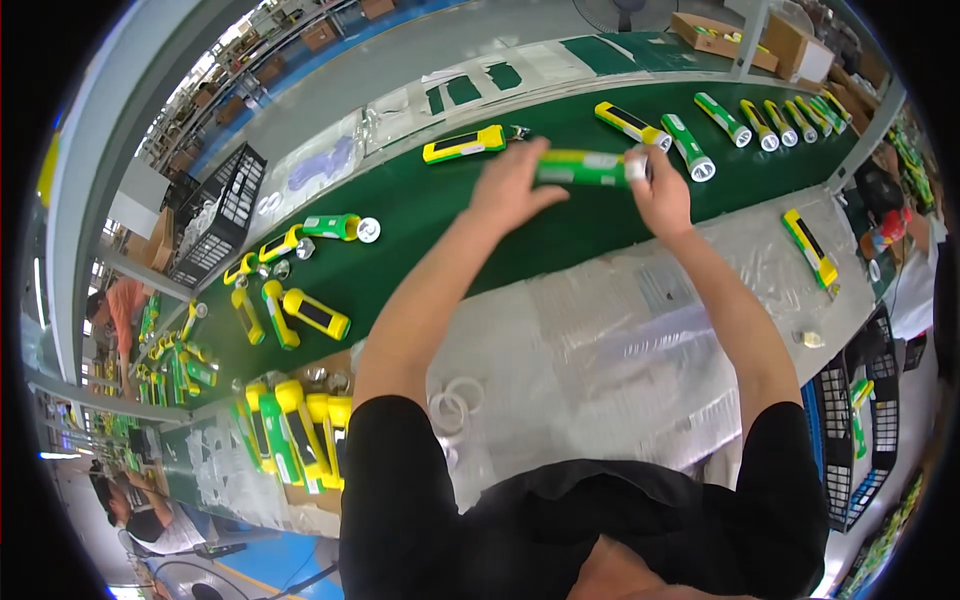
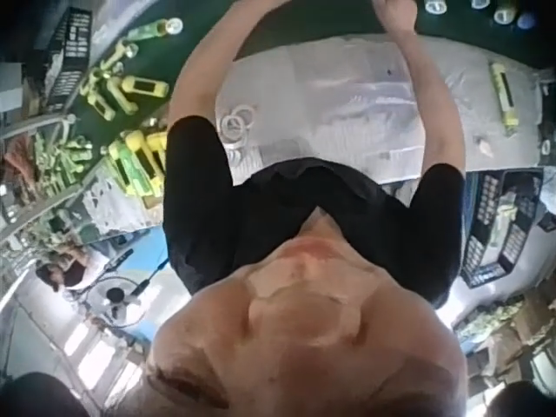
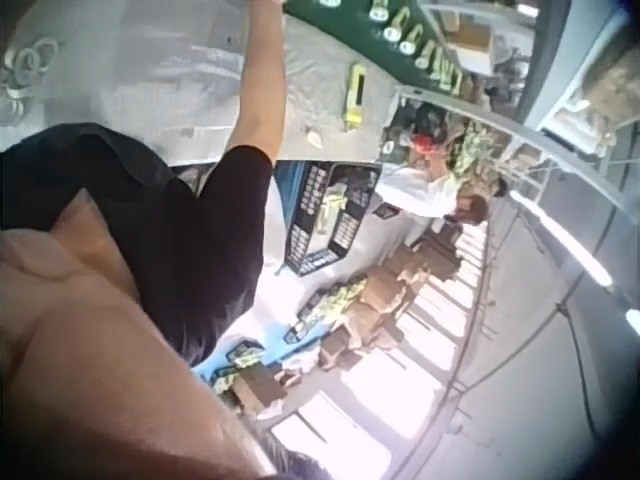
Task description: Assemble handheld flashlights by attaching the head and lens components to the body.
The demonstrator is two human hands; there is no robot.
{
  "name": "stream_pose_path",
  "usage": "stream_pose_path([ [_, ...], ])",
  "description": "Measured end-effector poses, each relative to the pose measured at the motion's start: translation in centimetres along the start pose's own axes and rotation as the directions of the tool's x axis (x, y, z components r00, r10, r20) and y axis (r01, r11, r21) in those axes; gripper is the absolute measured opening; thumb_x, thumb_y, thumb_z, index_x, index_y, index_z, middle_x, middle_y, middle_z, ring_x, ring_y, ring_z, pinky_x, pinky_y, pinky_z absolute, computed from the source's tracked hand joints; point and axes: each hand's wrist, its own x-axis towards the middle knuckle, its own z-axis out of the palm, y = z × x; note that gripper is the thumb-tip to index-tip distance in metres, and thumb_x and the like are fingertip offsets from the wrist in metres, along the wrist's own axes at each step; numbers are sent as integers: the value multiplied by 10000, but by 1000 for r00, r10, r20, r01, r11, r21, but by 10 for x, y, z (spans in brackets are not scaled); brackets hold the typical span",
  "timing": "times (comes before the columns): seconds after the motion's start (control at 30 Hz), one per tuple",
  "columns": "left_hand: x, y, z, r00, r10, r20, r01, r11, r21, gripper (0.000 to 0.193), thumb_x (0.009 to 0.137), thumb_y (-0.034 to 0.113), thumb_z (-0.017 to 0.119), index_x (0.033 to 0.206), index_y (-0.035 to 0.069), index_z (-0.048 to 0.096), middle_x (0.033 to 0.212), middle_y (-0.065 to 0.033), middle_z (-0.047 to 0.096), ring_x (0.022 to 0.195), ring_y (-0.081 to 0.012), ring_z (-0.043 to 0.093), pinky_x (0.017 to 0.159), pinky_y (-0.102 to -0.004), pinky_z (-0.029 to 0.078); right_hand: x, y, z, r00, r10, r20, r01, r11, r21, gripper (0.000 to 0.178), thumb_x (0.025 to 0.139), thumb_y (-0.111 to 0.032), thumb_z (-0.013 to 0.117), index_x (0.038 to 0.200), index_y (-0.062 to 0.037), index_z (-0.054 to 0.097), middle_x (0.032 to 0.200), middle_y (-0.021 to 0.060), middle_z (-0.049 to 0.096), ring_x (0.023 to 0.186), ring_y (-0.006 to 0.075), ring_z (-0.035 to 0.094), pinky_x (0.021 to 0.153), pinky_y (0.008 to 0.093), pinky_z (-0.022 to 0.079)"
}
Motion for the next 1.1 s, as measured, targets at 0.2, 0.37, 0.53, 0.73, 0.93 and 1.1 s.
stream_pose_path([
  [0.2, 27, -145, 19, 842, -496, 213, 363, 812, 457, 848, 811, 299, 748, 1501, 191, 267, 1481, -106, 389, 1381, -264, 368, 1100, -469, 320, 62, 84, 50, 978, 171, 121, -93, 873, -478, 454, 904, -374, 625, 1163, -29, 482, 977, 196, 655, 843, 374, 665, 692, 465, 520],
  [0.37, 11, -160, 16, 959, -240, 151, 141, 865, 482, 604, 813, 287, 744, 1343, 132, 499, 1214, -98, 590, 1173, -283, 534, 986, -449, 406, 51, 43, 50, 930, -361, 67, 354, 836, -418, 311, 838, -265, 686, 1043, -44, 609, 1040, 152, 611, 926, 346, 601, 793, 428, 506],
  [0.53, -20, -36, -12, 988, -53, -143, 71, 990, 126, 488, 794, 241, 765, 1203, 53, 576, 982, -128, 643, 907, -314, 608, 781, -401, 494, -2, -33, 44, 942, -84, 326, 42, 990, 134, 444, 850, -354, 739, 1034, 33, 620, 920, 148, 678, 819, 242, 676, 748, 328, 541],
  [0.73, -96, 137, -67, 980, -196, -25, 184, 952, -245, 431, 806, 233, 761, 1149, 42, 583, 981, -131, 654, 891, -295, 621, 756, -381, 499, -90, -92, -8, 883, 168, 439, -423, 691, 586, 436, 903, -289, 702, 1185, -1, 537, 1013, 64, 638, 891, 152, 619, 813, 294, 500],
  [0.93, -139, 173, -93, 926, -373, 57, 278, 572, -772, 420, 968, 254, 606, 1309, 30, 507, 1189, -103, 616, 1103, -181, 581, 919, -330, 470, -180, -133, -86, 721, -115, 683, -615, 348, 707, 600, 833, -366, 670, 1266, -6, 465, 956, 105, 615, 864, 190, 599, 799, 345, 471],
  [1.1, -165, 220, -99, 919, -184, 348, 389, 282, -877, 364, 1009, 250, 520, 1286, 15, 539, 1105, -112, 648, 988, -165, 618, 859, -315, 498, -231, -155, -109, 545, -256, 799, -737, 309, 602, 701, 822, -461, 691, 1292, -8, 435, 900, 103, 603, 771, 195, 596, 714, 326, 475],
])
